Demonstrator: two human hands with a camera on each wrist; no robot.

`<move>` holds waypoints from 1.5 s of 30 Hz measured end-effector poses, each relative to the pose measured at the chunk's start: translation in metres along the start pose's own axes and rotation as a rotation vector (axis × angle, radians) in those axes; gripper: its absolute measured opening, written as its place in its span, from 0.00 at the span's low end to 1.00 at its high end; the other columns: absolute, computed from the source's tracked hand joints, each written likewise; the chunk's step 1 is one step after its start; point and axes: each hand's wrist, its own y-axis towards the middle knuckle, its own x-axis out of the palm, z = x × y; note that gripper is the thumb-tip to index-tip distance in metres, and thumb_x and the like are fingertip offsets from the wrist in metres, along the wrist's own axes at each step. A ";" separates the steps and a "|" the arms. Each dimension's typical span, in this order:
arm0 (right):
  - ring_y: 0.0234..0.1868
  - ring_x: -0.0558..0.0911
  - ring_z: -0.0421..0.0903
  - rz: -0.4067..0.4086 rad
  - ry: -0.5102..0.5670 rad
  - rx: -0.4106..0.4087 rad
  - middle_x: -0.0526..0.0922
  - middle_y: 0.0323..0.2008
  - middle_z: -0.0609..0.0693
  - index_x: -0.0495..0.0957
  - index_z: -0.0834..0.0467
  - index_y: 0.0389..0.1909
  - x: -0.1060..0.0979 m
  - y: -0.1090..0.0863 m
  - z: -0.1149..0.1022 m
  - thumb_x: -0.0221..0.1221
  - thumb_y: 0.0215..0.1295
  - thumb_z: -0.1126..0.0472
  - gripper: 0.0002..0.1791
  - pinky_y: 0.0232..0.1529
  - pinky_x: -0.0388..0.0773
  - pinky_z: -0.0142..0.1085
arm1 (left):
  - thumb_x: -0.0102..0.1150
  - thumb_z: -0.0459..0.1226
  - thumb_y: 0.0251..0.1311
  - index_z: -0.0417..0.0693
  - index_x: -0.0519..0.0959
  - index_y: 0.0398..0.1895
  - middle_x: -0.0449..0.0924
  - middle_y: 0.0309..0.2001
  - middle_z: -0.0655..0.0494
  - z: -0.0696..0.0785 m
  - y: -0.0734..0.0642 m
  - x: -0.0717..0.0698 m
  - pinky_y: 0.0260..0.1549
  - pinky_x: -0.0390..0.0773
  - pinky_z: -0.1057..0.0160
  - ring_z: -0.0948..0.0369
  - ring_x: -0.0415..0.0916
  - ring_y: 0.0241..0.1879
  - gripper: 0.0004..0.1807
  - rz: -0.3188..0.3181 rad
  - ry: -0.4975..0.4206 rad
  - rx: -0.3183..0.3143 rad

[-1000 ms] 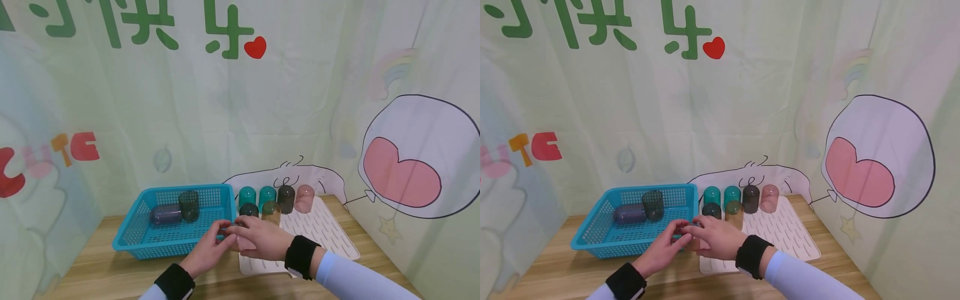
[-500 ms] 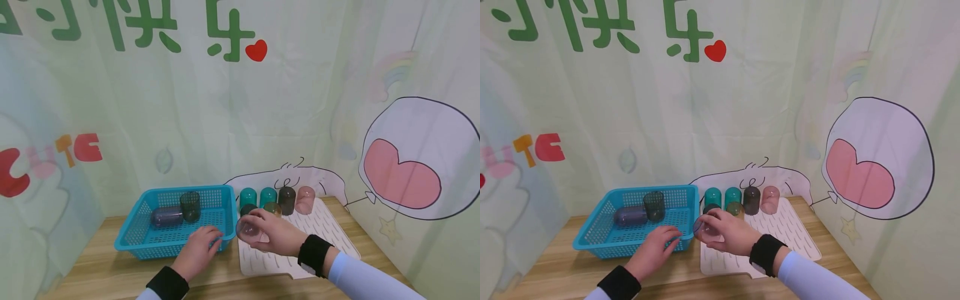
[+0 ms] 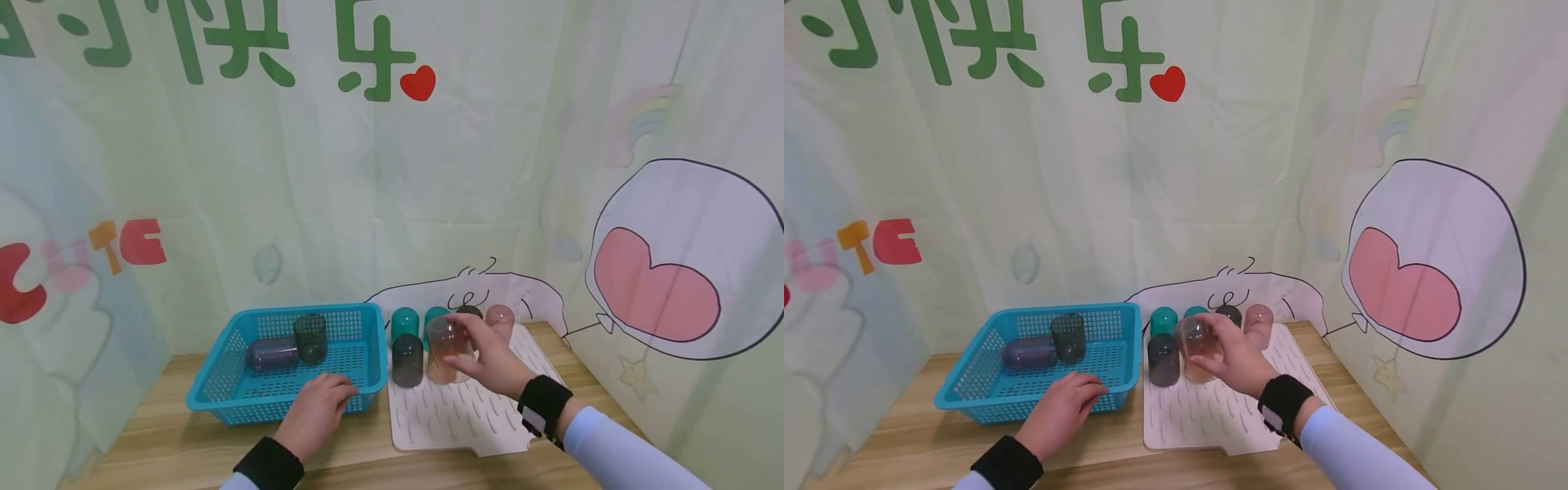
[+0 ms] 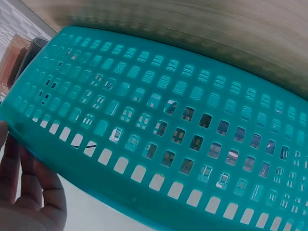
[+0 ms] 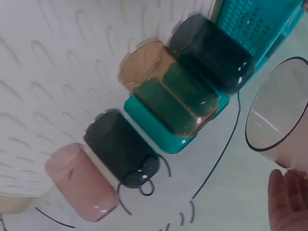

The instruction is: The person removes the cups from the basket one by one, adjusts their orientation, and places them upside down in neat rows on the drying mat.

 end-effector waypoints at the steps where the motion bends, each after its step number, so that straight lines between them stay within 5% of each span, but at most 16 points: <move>1: 0.53 0.69 0.42 0.022 -0.001 0.009 0.69 0.58 0.44 0.59 0.44 0.66 -0.001 0.000 0.004 0.67 0.56 0.49 0.39 0.53 0.78 0.49 | 0.67 0.34 0.53 0.55 0.85 0.38 0.81 0.39 0.64 0.000 0.000 0.000 0.40 0.78 0.55 0.63 0.73 0.42 0.09 0.000 0.002 -0.001; 12: 0.50 0.69 0.50 0.139 -0.019 0.166 0.69 0.55 0.52 0.60 0.48 0.67 -0.014 -0.002 0.045 0.67 0.56 0.52 0.39 0.46 0.77 0.48 | 0.67 0.32 0.51 0.55 0.85 0.38 0.82 0.40 0.62 -0.002 -0.002 0.000 0.40 0.79 0.54 0.62 0.73 0.42 0.11 -0.004 0.016 -0.009; 27: 0.43 0.73 0.54 0.122 -0.034 0.290 0.70 0.51 0.57 0.51 0.46 0.65 0.002 -0.010 0.105 0.68 0.55 0.59 0.43 0.40 0.79 0.46 | 0.67 0.32 0.52 0.56 0.85 0.40 0.82 0.41 0.62 -0.002 -0.003 0.000 0.43 0.78 0.51 0.61 0.73 0.44 0.12 -0.013 -0.006 -0.038; 34: 0.46 0.72 0.56 0.105 -0.031 0.385 0.71 0.49 0.61 0.51 0.52 0.64 0.016 -0.013 0.117 0.66 0.58 0.59 0.40 0.45 0.79 0.52 | 0.66 0.33 0.53 0.55 0.85 0.40 0.83 0.41 0.62 0.001 -0.002 0.001 0.45 0.78 0.51 0.60 0.73 0.44 0.12 -0.019 -0.010 -0.051; 45: 0.45 0.71 0.54 0.059 -0.053 0.504 0.71 0.47 0.61 0.53 0.54 0.60 0.031 -0.011 0.116 0.63 0.61 0.57 0.33 0.43 0.78 0.45 | 0.66 0.33 0.54 0.56 0.85 0.42 0.82 0.43 0.62 0.004 -0.003 -0.004 0.45 0.78 0.52 0.61 0.72 0.45 0.12 -0.056 -0.009 -0.072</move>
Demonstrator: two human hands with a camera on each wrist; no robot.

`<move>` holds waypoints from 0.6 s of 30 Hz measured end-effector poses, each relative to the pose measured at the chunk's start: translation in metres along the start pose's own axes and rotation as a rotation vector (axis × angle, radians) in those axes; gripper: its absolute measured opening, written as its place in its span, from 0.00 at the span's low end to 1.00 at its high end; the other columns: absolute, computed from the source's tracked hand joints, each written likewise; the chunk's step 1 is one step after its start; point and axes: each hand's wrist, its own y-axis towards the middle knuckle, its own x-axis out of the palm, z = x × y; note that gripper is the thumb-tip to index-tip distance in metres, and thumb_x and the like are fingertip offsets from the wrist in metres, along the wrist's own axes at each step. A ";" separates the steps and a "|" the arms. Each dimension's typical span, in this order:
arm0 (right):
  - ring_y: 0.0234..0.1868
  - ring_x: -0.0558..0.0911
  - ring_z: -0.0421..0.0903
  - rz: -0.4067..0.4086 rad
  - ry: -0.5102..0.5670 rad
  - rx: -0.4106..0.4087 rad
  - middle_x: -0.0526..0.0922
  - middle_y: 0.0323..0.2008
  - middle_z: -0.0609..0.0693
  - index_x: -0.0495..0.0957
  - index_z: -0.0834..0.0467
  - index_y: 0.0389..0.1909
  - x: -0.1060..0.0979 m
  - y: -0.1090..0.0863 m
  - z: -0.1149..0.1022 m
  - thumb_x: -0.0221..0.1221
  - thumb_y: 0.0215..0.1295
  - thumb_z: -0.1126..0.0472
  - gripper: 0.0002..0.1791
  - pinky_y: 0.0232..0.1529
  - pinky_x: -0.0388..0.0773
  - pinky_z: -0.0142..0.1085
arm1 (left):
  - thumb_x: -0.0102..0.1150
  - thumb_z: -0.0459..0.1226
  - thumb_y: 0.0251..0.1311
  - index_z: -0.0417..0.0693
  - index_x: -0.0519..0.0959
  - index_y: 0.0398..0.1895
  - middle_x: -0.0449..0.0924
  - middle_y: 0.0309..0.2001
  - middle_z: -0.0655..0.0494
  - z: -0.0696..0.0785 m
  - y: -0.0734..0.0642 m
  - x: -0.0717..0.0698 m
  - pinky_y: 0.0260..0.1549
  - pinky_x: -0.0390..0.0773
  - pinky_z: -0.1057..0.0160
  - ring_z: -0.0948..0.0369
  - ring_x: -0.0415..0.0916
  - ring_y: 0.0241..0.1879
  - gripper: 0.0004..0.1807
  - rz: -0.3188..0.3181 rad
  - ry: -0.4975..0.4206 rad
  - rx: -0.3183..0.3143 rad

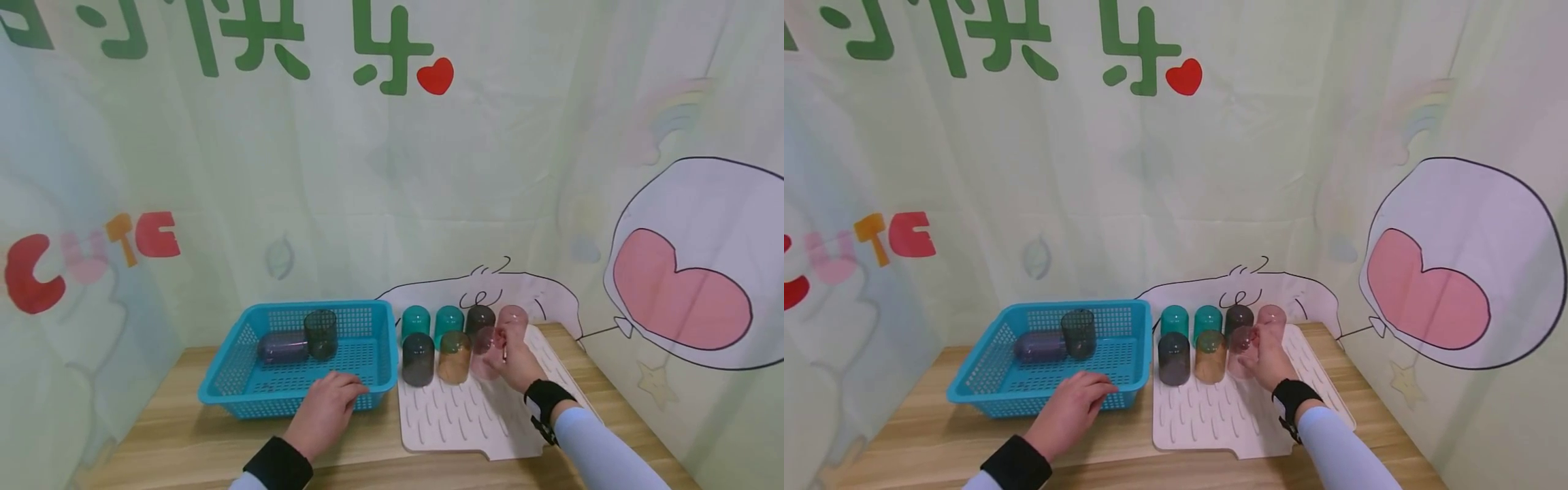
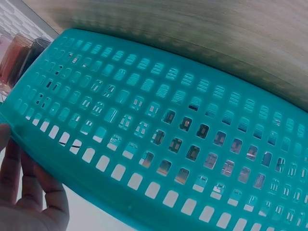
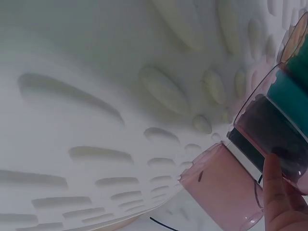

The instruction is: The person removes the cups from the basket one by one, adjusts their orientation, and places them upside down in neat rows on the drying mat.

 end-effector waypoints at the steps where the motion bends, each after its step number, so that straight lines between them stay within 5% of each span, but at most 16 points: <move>1: 0.45 0.71 0.54 -0.005 -0.003 0.008 0.71 0.48 0.62 0.53 0.54 0.60 0.000 -0.001 -0.001 0.63 0.62 0.57 0.33 0.43 0.78 0.45 | 0.66 0.33 0.54 0.56 0.85 0.42 0.82 0.43 0.62 0.000 0.000 0.000 0.45 0.78 0.52 0.61 0.72 0.45 0.13 0.001 -0.001 0.001; 18: 0.51 0.68 0.57 -0.069 0.055 0.130 0.67 0.57 0.63 0.48 0.51 0.65 -0.002 -0.005 -0.007 0.63 0.62 0.54 0.38 0.55 0.74 0.56 | 0.66 0.32 0.54 0.58 0.84 0.41 0.81 0.42 0.64 -0.002 0.000 0.002 0.44 0.77 0.53 0.62 0.72 0.45 0.13 0.030 -0.003 0.018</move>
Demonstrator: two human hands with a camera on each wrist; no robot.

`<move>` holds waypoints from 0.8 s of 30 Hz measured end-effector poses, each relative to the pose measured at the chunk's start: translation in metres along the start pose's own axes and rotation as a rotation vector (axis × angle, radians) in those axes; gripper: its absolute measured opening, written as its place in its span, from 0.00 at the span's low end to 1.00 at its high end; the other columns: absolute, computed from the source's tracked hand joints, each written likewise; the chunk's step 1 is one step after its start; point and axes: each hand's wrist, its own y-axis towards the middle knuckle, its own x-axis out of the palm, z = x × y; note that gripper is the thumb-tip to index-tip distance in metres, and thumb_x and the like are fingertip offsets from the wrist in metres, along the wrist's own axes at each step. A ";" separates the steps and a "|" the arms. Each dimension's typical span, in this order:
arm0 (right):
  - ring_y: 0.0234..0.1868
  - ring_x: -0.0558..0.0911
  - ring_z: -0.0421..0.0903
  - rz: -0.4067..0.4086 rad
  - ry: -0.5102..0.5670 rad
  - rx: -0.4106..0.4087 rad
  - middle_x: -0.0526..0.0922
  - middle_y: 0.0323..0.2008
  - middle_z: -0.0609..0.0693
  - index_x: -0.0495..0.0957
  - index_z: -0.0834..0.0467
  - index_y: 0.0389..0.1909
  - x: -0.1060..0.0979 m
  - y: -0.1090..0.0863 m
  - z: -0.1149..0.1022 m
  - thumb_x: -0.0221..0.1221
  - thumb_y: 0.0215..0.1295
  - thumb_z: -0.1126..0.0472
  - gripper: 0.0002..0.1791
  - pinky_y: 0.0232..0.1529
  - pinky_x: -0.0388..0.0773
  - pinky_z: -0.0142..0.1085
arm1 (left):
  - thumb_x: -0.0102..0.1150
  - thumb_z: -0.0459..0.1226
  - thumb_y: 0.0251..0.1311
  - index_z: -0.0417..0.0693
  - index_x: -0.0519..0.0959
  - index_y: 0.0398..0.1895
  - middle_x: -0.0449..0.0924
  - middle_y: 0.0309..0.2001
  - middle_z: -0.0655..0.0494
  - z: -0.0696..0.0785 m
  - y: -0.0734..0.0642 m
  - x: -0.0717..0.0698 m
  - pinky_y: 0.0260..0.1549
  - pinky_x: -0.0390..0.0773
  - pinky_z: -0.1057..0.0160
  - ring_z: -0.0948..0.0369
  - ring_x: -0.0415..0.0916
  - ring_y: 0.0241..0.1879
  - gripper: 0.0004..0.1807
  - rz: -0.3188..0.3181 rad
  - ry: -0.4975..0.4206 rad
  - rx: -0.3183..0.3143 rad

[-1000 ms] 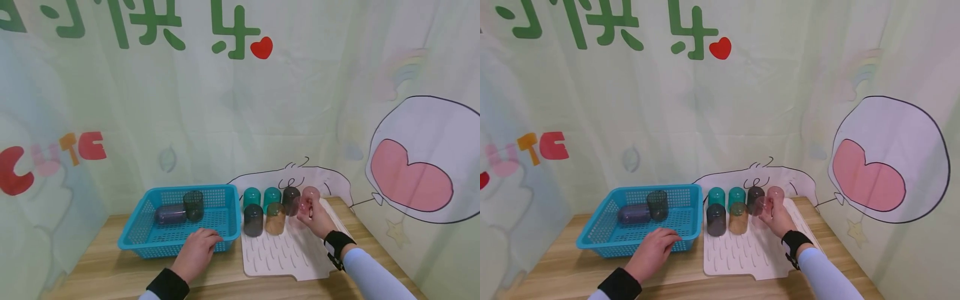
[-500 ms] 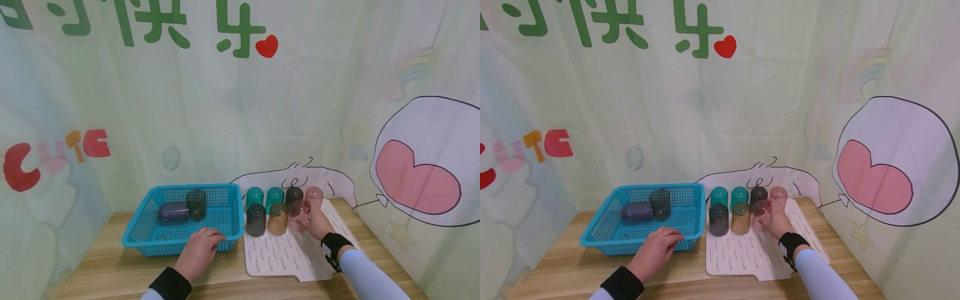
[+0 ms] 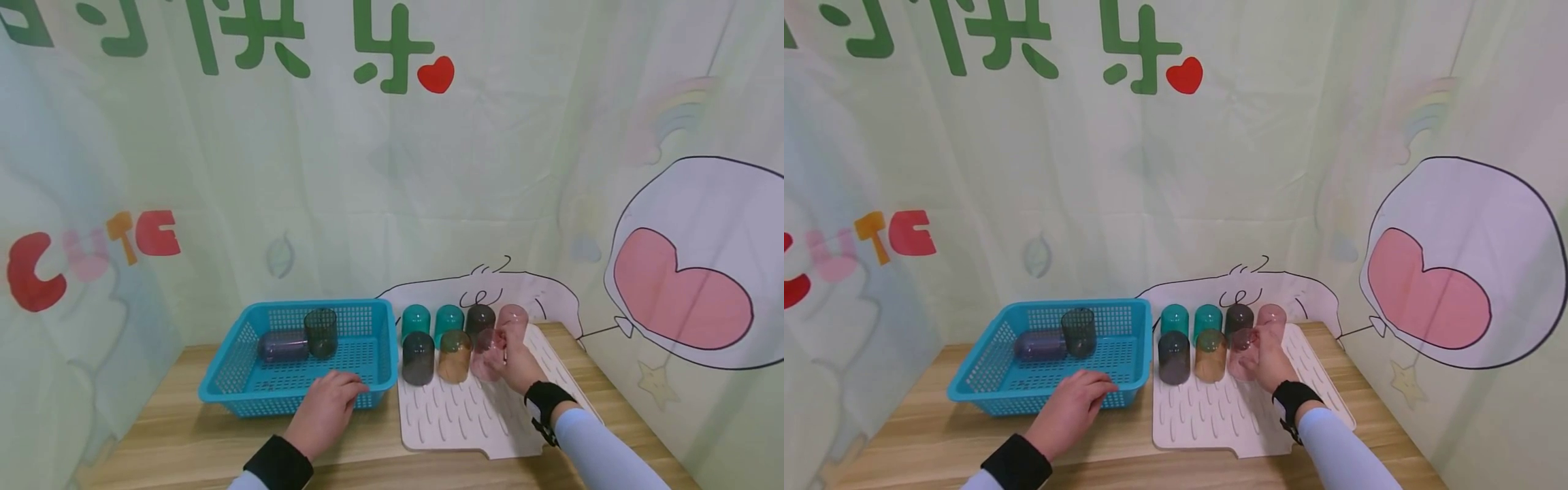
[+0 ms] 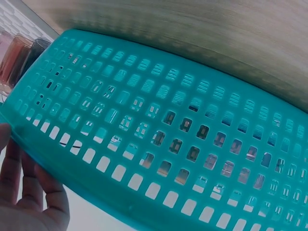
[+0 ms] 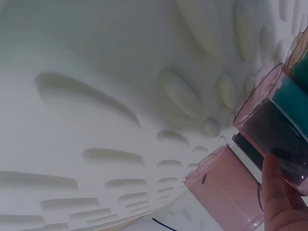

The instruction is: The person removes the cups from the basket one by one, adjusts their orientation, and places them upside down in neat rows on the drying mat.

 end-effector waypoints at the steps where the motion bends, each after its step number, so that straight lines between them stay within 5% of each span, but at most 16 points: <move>1: 0.51 0.68 0.57 0.000 -0.001 0.002 0.67 0.57 0.63 0.48 0.51 0.65 0.000 0.000 0.000 0.63 0.62 0.54 0.39 0.55 0.74 0.57 | 0.66 0.32 0.54 0.58 0.84 0.41 0.81 0.42 0.64 0.000 0.000 0.000 0.44 0.77 0.53 0.62 0.72 0.45 0.13 0.000 -0.001 0.000; 18: 0.55 0.69 0.57 0.055 -0.110 -0.132 0.67 0.60 0.62 0.53 0.54 0.67 0.002 0.001 0.004 0.67 0.57 0.53 0.42 0.58 0.70 0.60 | 0.66 0.31 0.53 0.57 0.84 0.41 0.82 0.42 0.63 -0.003 -0.001 0.003 0.44 0.78 0.52 0.62 0.72 0.46 0.13 0.032 -0.001 0.023; 24: 0.57 0.66 0.56 0.125 -0.233 -0.257 0.68 0.58 0.60 0.59 0.56 0.64 -0.006 -0.006 -0.002 0.67 0.57 0.51 0.39 0.59 0.69 0.58 | 0.66 0.32 0.53 0.57 0.85 0.41 0.82 0.42 0.63 -0.003 0.000 0.003 0.45 0.77 0.52 0.62 0.72 0.46 0.13 0.025 -0.005 0.017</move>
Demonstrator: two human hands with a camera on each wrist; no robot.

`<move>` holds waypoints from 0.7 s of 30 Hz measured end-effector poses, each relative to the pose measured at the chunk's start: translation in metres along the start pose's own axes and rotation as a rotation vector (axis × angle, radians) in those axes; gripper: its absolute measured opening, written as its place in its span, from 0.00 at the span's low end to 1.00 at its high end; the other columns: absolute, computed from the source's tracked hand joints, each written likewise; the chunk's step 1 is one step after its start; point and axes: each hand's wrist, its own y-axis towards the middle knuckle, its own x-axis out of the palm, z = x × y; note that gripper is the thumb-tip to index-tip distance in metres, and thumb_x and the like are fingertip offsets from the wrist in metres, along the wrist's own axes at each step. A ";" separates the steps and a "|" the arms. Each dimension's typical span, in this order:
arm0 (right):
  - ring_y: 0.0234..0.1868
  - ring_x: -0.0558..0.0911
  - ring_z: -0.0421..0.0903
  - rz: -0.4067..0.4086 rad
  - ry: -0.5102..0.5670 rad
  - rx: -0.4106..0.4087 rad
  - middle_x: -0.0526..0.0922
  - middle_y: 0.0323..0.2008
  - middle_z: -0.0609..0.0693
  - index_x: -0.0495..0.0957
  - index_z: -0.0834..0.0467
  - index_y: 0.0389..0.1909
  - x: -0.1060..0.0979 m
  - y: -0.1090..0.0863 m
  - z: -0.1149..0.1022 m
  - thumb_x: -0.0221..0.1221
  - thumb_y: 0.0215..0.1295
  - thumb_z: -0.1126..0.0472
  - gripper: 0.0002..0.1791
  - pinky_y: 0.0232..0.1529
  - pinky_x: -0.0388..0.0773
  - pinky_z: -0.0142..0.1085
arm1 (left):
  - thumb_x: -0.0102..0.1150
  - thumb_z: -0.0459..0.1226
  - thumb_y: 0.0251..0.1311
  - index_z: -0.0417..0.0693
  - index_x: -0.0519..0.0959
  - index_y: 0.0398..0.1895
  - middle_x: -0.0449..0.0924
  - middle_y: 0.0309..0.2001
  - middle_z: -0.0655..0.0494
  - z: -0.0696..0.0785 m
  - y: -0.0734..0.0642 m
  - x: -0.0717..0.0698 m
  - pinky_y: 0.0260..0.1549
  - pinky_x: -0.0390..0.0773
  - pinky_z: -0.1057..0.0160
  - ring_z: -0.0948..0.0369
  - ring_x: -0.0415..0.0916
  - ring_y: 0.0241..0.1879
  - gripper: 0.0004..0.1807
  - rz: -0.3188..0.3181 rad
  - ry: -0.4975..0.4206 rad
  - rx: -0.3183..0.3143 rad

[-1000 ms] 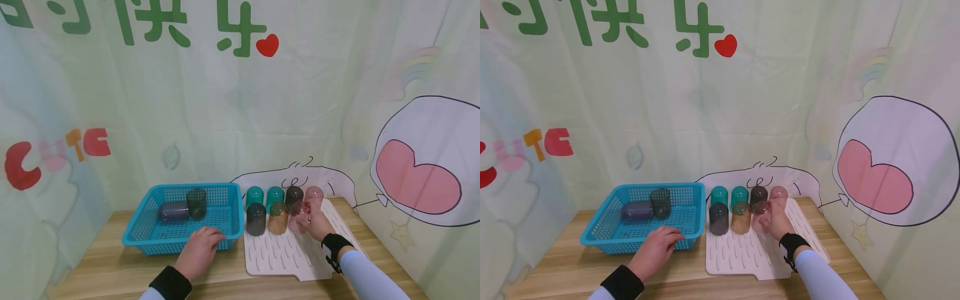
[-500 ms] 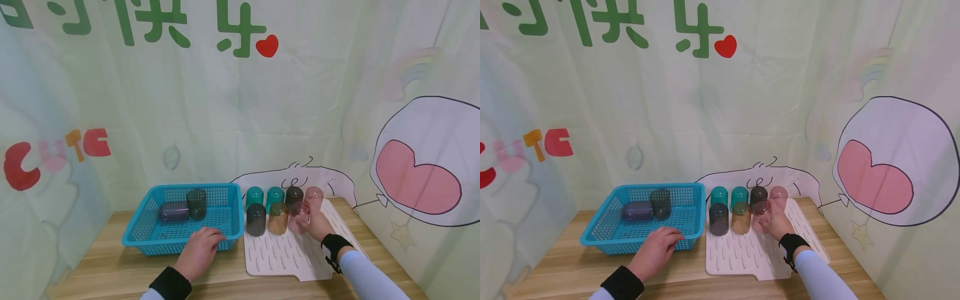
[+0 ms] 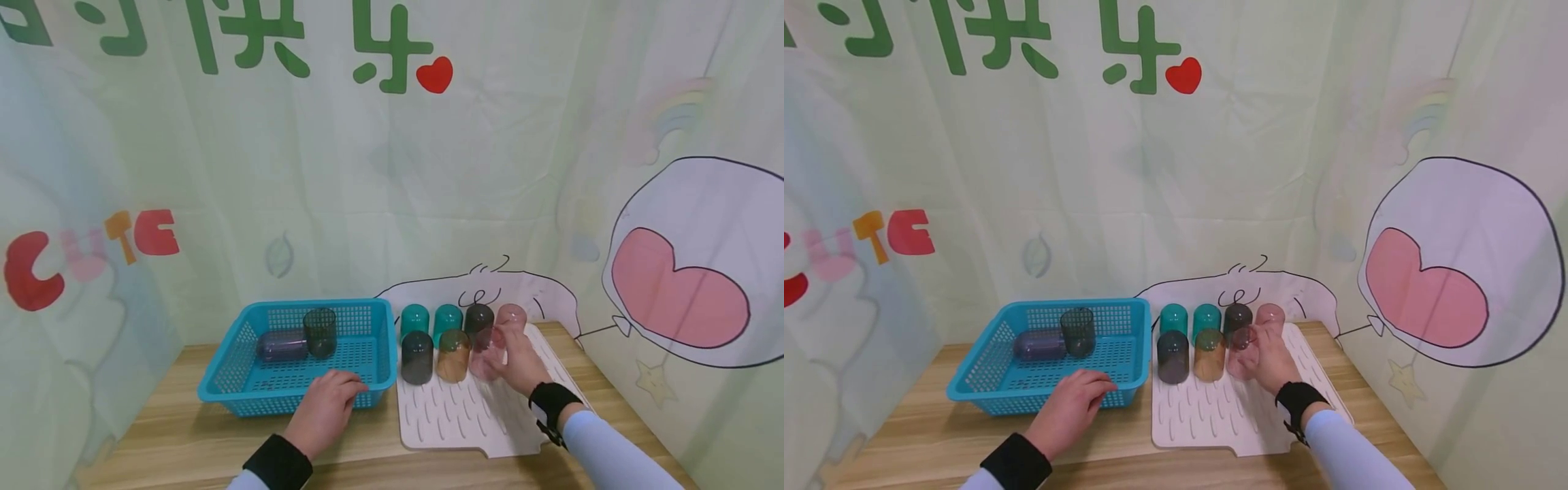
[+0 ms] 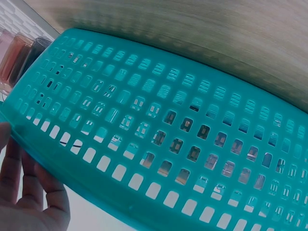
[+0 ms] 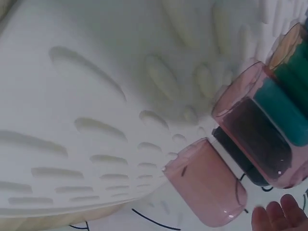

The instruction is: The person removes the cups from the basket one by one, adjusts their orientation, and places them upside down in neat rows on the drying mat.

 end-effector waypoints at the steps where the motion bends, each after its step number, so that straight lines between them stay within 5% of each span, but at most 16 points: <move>1: 0.58 0.65 0.55 0.014 -0.023 -0.025 0.68 0.58 0.59 0.60 0.57 0.64 -0.002 -0.002 -0.001 0.67 0.57 0.51 0.38 0.60 0.69 0.58 | 0.66 0.32 0.53 0.57 0.85 0.41 0.82 0.42 0.63 0.000 0.000 0.000 0.45 0.77 0.52 0.62 0.72 0.46 0.13 -0.003 0.000 -0.003; 10: 0.61 0.68 0.53 0.020 -0.097 -0.218 0.73 0.58 0.56 0.70 0.57 0.59 -0.018 -0.026 -0.018 0.69 0.54 0.54 0.32 0.60 0.70 0.55 | 0.66 0.31 0.53 0.55 0.85 0.40 0.82 0.42 0.61 -0.001 0.001 -0.002 0.44 0.77 0.50 0.61 0.73 0.46 0.13 0.006 -0.024 -0.004; 21: 0.51 0.76 0.46 -0.217 -0.067 -0.155 0.80 0.48 0.48 0.77 0.50 0.50 -0.009 -0.060 -0.021 0.66 0.58 0.54 0.19 0.53 0.77 0.50 | 0.65 0.32 0.54 0.57 0.85 0.41 0.82 0.43 0.61 0.001 0.002 0.000 0.46 0.77 0.49 0.61 0.72 0.46 0.12 -0.024 -0.021 -0.029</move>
